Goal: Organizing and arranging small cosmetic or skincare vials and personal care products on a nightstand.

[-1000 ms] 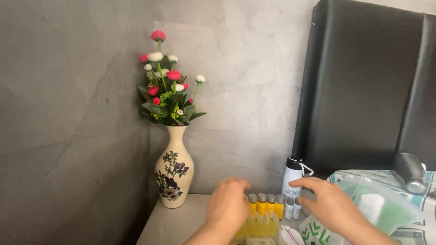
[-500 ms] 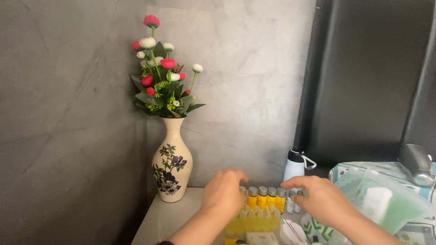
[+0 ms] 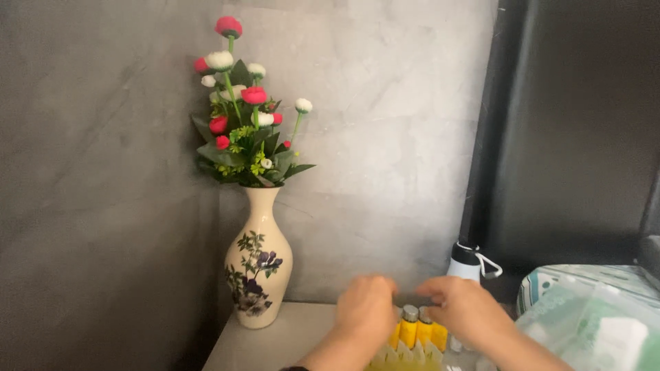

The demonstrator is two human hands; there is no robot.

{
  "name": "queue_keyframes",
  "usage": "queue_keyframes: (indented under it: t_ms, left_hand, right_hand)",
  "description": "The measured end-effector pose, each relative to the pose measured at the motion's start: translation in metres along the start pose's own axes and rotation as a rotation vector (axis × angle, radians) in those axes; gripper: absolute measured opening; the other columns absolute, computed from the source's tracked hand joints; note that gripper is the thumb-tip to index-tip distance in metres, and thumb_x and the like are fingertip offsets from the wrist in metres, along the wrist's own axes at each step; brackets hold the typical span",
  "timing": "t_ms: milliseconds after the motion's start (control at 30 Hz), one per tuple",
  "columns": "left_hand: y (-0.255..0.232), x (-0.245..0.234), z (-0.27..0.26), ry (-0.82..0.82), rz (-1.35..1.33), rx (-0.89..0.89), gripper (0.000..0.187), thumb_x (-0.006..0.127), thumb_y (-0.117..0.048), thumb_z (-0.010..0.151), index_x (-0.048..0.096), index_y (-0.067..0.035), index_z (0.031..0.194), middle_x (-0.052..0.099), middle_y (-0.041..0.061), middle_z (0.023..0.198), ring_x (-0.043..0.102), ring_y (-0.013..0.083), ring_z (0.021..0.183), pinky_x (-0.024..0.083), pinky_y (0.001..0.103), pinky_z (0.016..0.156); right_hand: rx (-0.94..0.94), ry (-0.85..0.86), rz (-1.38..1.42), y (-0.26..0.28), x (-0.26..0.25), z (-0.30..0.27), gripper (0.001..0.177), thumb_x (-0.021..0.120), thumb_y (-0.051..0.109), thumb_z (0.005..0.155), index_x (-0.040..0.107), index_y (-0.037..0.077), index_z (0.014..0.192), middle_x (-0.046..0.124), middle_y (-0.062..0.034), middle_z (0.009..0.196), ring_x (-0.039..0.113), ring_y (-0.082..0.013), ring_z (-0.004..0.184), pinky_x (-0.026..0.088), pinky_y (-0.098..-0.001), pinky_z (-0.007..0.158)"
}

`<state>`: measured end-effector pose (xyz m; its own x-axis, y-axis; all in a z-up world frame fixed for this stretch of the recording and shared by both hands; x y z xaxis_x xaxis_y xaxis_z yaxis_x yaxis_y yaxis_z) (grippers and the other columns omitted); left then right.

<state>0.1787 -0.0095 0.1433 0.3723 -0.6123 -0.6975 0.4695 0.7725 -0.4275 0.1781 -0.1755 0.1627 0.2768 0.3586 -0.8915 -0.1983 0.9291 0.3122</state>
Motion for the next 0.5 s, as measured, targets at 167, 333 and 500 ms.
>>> queue_keyframes:
  t_ms: [167,333,500]
  left_hand:
    - [0.004,0.028,0.018,0.059,0.058,0.006,0.017,0.069,-0.005,0.081,0.077,-0.010,0.095,0.073,0.017,0.101,0.068,0.0392,0.102,0.056,0.051,0.086]
    - [-0.004,0.048,0.034,0.059,0.032,0.068,0.024,0.066,0.001,0.077,0.077,-0.011,0.094,0.073,0.018,0.097,0.069,0.0402,0.099,0.057,0.050,0.083]
    - [-0.011,0.078,0.049,0.093,0.067,0.118,0.017,0.067,-0.001,0.081,0.077,-0.008,0.094,0.073,0.020,0.099,0.070,0.0401,0.100,0.057,0.050,0.083]
  right_hand:
    - [0.050,0.045,-0.016,0.003,0.005,0.009,0.037,0.076,0.017,0.082,0.075,0.020,0.119,0.081,-0.0051,0.106,0.078,-0.0173,0.105,0.061,-0.0312,0.093]
    - [0.061,0.030,-0.054,-0.029,0.016,0.032,0.042,0.074,0.010,0.077,0.075,0.019,0.118,0.080,-0.0046,0.108,0.077,-0.0186,0.105,0.060,-0.0330,0.094]
    - [0.063,-0.010,-0.135,-0.055,0.020,0.043,0.040,0.072,0.009,0.081,0.074,0.017,0.120,0.080,-0.0070,0.109,0.077,-0.0210,0.105,0.060,-0.0340,0.094]
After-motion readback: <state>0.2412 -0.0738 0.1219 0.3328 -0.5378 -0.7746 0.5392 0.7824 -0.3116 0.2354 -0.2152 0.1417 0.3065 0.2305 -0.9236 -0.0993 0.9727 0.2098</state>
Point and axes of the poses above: each hand's wrist, its own z-axis towards the middle knuckle, its own x-axis out of the palm, y = z × x, the point moved 8 cm from there along z, towards the middle knuckle
